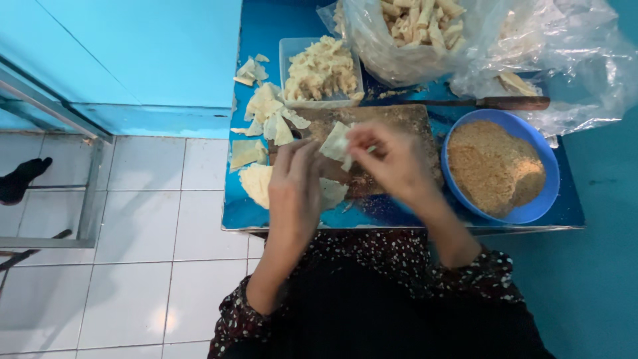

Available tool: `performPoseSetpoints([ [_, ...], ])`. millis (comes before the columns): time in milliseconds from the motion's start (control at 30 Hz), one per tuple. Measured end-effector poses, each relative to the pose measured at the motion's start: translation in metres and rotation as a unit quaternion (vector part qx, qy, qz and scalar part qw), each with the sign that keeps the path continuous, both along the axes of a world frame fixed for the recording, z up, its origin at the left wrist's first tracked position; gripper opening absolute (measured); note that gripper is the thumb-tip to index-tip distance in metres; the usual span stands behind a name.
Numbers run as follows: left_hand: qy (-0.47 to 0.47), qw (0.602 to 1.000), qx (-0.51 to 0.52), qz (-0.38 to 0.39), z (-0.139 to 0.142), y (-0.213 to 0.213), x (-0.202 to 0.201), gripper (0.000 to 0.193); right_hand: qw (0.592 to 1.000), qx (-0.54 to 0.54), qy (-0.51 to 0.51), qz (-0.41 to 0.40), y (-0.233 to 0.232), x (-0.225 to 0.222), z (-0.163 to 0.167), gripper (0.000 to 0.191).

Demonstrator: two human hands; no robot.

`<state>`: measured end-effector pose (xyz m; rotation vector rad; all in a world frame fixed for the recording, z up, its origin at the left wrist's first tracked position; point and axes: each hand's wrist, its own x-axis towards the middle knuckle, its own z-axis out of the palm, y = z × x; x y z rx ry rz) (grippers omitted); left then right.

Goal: The person picks up flat white cracker pieces one at a time from a pile on the table, folds each piece in half by hand on a wooden board, and sets the folded piece aside, working through a batch with a bowl of brown powder and plastic bags of crackers nearby.

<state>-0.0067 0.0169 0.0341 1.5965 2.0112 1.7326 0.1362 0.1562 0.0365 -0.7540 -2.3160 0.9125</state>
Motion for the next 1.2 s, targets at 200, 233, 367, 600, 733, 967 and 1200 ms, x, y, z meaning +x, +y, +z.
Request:
performPoseSetpoints([
  [200,-0.151,0.985,-0.063,-0.045,0.002,-0.001,-0.012,0.040,0.900,-0.365,0.227,0.069,0.004,-0.004,0.007,0.025],
  [233,-0.238,0.965,-0.068,-0.086,0.000,0.002,-0.013,0.049,0.906,-0.349,0.225,0.081,0.004,-0.003,0.008,0.027],
  [367,-0.504,0.829,0.033,-0.239,-0.007,0.012,-0.014,0.053,0.935,-0.283,0.199,0.085,0.000,-0.006,0.013,0.034],
  [600,-0.266,0.962,-0.007,-0.068,-0.016,-0.006,-0.027,0.044,0.948,0.295,-0.110,0.049,-0.021,-0.025,0.015,0.045],
  [733,-0.329,0.938,-0.002,-0.108,-0.015,-0.009,-0.030,0.041,0.973,0.198,-0.114,0.005,-0.011,-0.035,0.009,0.032],
  [967,-0.377,0.907,-0.061,-0.177,-0.018,0.000,-0.039,0.025,0.896,-0.380,0.224,0.059,0.018,-0.005,0.011,0.025],
  [1200,-0.377,0.885,-0.092,-0.257,-0.024,0.019,-0.029,0.018,0.857,-0.443,0.256,0.065,0.011,0.016,0.010,0.028],
])
